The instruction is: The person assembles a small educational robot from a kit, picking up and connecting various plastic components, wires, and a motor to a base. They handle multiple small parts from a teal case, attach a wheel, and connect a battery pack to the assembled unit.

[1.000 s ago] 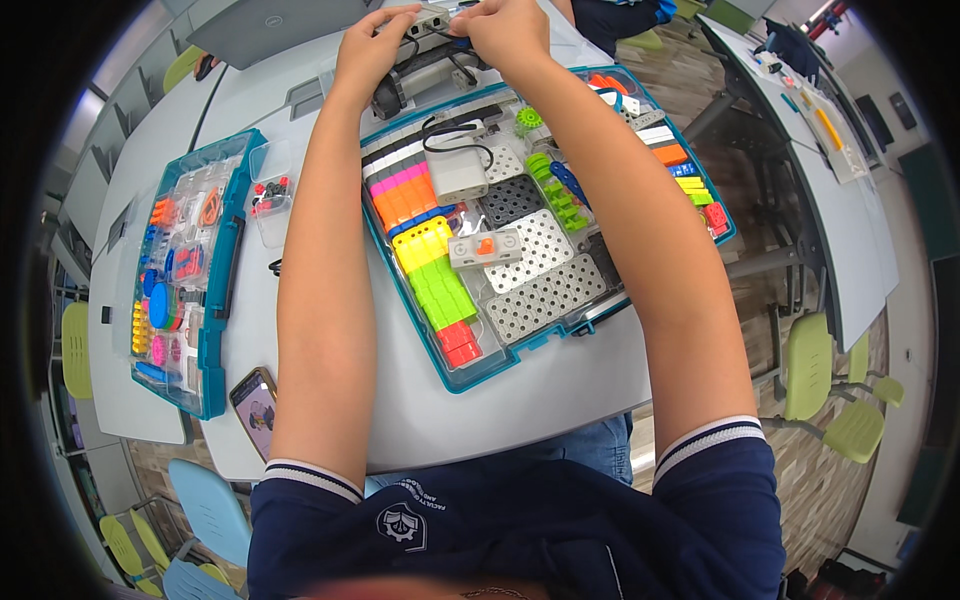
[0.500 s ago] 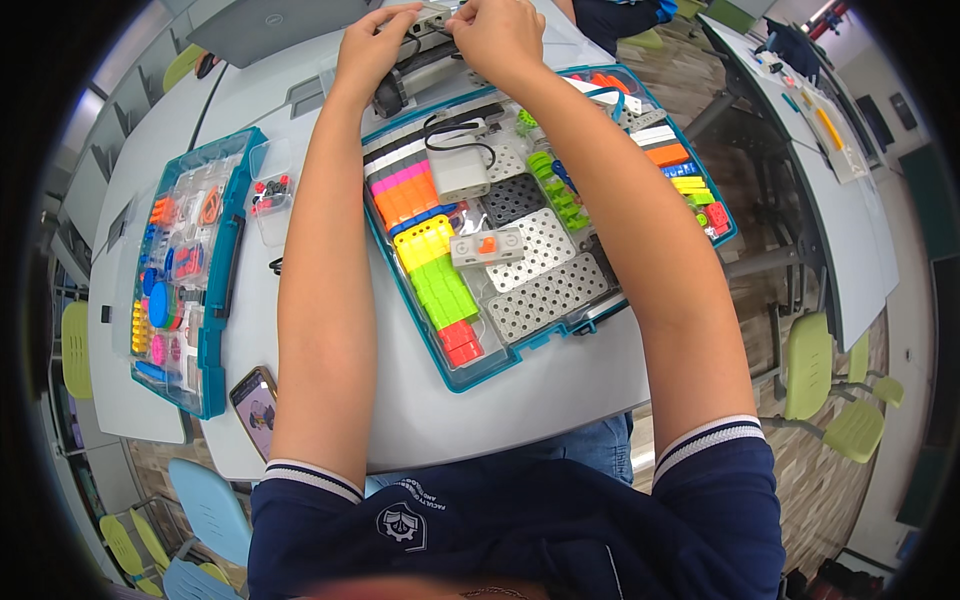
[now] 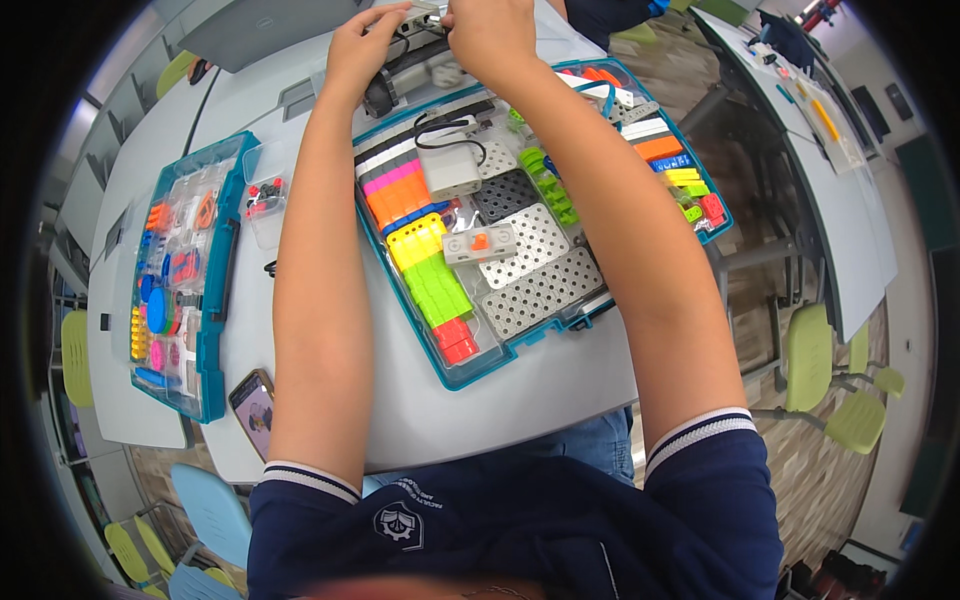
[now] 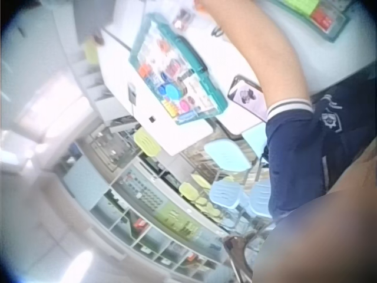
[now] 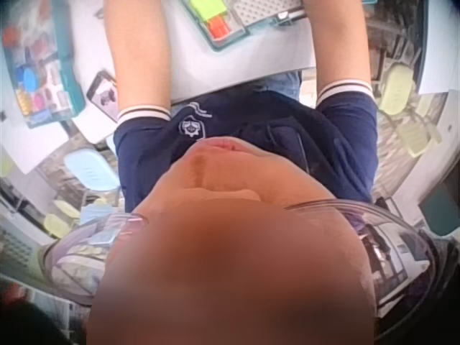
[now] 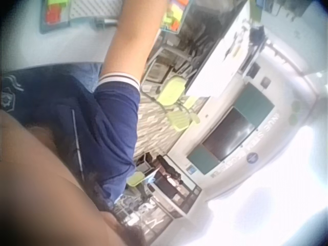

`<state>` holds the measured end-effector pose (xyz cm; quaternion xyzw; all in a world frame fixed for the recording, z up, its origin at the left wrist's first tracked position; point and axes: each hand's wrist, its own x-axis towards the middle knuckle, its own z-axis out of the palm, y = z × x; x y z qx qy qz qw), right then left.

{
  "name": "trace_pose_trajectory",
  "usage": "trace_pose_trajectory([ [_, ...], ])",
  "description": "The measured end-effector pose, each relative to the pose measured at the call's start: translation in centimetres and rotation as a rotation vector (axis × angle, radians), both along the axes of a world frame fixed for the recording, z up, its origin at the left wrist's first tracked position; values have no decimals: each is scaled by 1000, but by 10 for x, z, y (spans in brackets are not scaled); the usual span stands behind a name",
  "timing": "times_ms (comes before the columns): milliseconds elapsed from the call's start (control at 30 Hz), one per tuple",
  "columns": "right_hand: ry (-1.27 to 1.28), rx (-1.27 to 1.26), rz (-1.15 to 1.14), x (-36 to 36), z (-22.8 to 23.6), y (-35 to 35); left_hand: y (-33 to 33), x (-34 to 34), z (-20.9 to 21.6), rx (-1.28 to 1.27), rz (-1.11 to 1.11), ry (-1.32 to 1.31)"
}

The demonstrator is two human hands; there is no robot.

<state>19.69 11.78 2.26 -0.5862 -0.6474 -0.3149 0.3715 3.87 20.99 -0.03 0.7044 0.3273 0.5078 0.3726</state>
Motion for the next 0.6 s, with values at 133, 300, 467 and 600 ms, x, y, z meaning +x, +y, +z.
trace_pose_trajectory([
  [133,257,-99,24,-5,-3,4,1,-2,0,18,-34,-13],
  [300,910,-442,74,1,11,13,1,-1,0,14,-51,-44],
  [467,1115,-501,230,11,1,29,-4,-2,4,-57,-79,-66],
  [600,1340,-526,326,16,-7,36,-6,-3,5,-42,-68,-43],
])
